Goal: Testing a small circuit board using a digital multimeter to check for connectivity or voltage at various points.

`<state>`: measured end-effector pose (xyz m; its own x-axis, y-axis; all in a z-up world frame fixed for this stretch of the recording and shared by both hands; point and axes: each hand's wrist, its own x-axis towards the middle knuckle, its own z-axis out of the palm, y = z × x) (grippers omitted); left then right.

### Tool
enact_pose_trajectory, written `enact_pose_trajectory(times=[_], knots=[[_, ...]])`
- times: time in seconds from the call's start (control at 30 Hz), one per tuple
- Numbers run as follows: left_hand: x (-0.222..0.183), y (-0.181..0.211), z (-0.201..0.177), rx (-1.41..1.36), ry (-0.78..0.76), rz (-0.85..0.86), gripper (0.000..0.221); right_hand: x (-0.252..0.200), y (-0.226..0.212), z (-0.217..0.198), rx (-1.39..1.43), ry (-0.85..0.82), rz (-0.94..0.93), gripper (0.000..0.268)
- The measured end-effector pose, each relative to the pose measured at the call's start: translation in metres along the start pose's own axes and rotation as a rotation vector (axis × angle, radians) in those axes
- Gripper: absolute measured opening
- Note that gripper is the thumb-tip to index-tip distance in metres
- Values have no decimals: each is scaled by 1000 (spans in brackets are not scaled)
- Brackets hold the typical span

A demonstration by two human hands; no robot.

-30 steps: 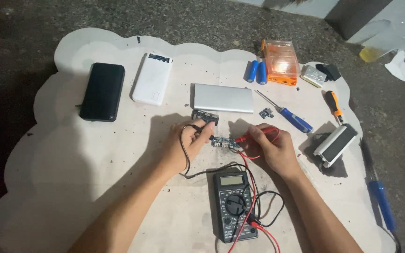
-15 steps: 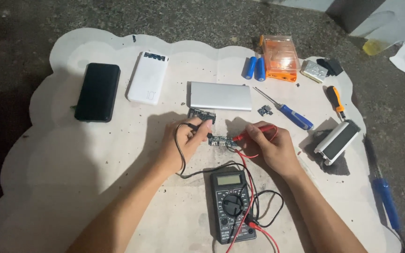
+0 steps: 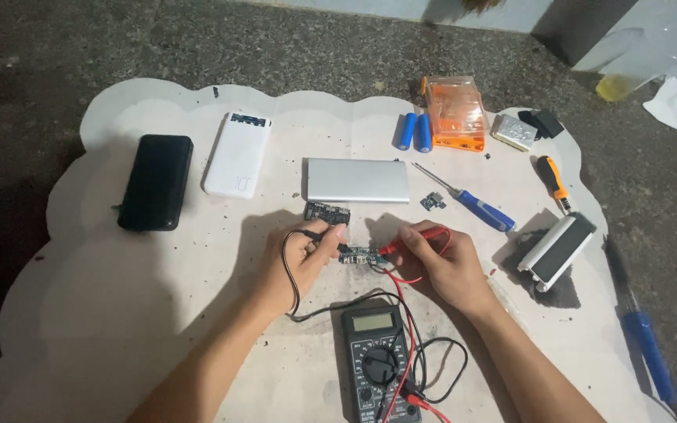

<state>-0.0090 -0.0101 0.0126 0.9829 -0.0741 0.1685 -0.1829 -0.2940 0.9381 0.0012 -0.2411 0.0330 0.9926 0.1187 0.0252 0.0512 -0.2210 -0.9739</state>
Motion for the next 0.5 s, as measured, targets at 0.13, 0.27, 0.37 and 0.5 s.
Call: enact_pose_trajectory(times=[0.13,0.27,0.37,0.5], knots=[[-2,0,0,-6,-5,-4,32,-1,-5,1,46,-21,-10,18],[-2,11,3,15,-5,16,30,-2,-14,3,19,0,-11,13],[1,18,2,27,-21,28,30,2,-12,1,22,-23,-15,13],[-5,34,-4,24,-60,33,36,-2,-11,4,66,-23,25,14]])
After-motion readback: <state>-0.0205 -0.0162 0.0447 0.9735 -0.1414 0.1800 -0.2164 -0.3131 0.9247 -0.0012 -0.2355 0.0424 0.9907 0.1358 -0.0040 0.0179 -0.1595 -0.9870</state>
